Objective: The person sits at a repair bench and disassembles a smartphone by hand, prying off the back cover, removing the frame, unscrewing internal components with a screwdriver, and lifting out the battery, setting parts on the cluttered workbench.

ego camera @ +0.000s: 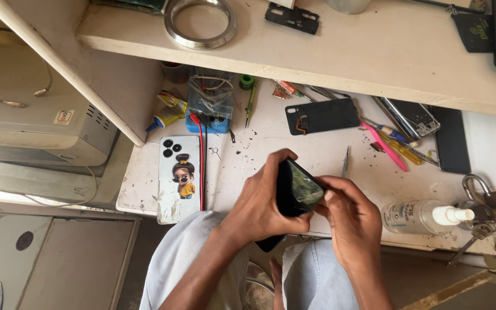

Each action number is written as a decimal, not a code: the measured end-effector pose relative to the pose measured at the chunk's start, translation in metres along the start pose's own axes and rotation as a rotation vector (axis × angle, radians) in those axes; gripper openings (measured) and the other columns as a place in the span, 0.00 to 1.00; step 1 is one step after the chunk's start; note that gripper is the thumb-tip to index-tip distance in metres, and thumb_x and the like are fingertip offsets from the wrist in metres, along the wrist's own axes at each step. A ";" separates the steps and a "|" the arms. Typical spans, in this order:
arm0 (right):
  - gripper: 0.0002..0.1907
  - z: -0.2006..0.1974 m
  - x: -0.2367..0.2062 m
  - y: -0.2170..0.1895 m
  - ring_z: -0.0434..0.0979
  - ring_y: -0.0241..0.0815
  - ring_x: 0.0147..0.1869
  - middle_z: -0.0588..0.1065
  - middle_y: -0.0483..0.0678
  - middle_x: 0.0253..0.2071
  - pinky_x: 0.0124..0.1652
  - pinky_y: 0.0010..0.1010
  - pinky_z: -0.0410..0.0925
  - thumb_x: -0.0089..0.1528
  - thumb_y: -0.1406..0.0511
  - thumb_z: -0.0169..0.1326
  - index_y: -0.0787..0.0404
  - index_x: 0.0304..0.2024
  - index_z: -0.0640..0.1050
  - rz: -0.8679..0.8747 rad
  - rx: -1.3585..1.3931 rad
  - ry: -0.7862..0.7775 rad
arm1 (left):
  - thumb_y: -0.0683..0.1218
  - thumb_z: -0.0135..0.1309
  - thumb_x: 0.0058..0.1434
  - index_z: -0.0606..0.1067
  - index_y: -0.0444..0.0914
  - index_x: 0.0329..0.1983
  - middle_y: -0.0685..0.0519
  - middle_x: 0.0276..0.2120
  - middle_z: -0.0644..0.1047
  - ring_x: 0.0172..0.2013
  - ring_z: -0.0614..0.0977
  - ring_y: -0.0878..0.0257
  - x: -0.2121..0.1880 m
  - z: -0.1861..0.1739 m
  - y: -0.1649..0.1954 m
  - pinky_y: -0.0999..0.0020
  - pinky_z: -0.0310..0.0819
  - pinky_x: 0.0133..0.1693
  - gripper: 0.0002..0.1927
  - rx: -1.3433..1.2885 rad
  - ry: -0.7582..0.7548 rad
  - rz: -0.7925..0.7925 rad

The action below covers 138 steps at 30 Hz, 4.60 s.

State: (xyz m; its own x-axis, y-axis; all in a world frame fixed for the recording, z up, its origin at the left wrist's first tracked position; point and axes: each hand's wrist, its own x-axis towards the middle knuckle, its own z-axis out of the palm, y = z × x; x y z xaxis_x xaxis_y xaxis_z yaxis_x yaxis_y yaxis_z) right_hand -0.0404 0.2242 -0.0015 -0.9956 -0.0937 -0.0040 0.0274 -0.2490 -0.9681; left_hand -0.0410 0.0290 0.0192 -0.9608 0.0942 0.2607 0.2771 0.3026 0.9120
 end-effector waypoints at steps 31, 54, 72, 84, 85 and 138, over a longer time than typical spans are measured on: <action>0.13 -0.036 0.009 -0.028 0.73 0.25 0.31 0.77 0.42 0.27 0.28 0.19 0.67 0.52 0.76 0.62 0.68 0.41 0.83 0.169 -0.670 -0.188 | 0.50 0.65 0.42 0.63 0.40 0.63 0.45 0.41 0.71 0.37 0.80 0.45 -0.003 0.008 -0.006 0.53 0.78 0.38 0.43 0.334 -0.355 0.222; 0.09 -0.029 0.065 -0.018 0.71 0.25 0.35 0.77 0.40 0.33 0.36 0.20 0.68 0.60 0.72 0.54 0.67 0.41 0.82 0.248 -0.504 -0.329 | 0.54 0.62 0.45 0.60 0.39 0.68 0.39 0.42 0.70 0.38 0.80 0.39 0.005 -0.002 -0.007 0.49 0.77 0.42 0.46 0.396 -0.325 0.147; 0.06 -0.017 0.080 0.012 0.72 0.29 0.32 0.76 0.43 0.31 0.32 0.22 0.66 0.65 0.70 0.54 0.67 0.40 0.81 0.191 -0.370 -0.135 | 0.48 0.64 0.41 0.65 0.39 0.65 0.38 0.69 0.65 0.65 0.69 0.38 0.011 0.002 -0.012 0.48 0.62 0.66 0.44 0.261 -0.103 0.208; 0.16 -0.004 0.054 0.004 0.74 0.32 0.51 0.76 0.45 0.48 0.47 0.30 0.70 0.68 0.64 0.51 0.67 0.55 0.77 0.312 -0.035 -0.181 | 0.46 0.64 0.43 0.63 0.38 0.67 0.40 0.72 0.64 0.66 0.73 0.40 0.011 0.000 -0.011 0.52 0.72 0.62 0.45 0.069 -0.020 0.130; 0.18 -0.002 0.052 0.003 0.75 0.33 0.53 0.77 0.46 0.50 0.48 0.33 0.72 0.67 0.64 0.50 0.66 0.56 0.77 0.319 0.030 -0.192 | 0.45 0.65 0.43 0.63 0.38 0.67 0.39 0.71 0.65 0.65 0.73 0.39 0.010 0.000 -0.012 0.52 0.72 0.62 0.45 0.083 -0.011 0.148; 0.14 0.029 0.017 0.014 0.81 0.30 0.41 0.83 0.45 0.37 0.42 0.24 0.74 0.66 0.63 0.54 0.60 0.51 0.81 0.197 -0.507 -0.270 | 0.36 0.62 0.56 0.59 0.31 0.72 0.52 0.42 0.73 0.40 0.76 0.69 0.013 -0.008 -0.037 0.75 0.75 0.42 0.41 -0.413 0.447 -0.129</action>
State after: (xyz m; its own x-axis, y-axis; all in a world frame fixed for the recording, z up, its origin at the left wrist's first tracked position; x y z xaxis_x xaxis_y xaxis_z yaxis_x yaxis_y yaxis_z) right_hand -0.0546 0.1912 -0.0079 -0.9163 -0.3492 -0.1961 0.0967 0.2823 -0.9544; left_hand -0.0634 0.0119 -0.0086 -0.9211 -0.3521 0.1663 0.2191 -0.1157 0.9688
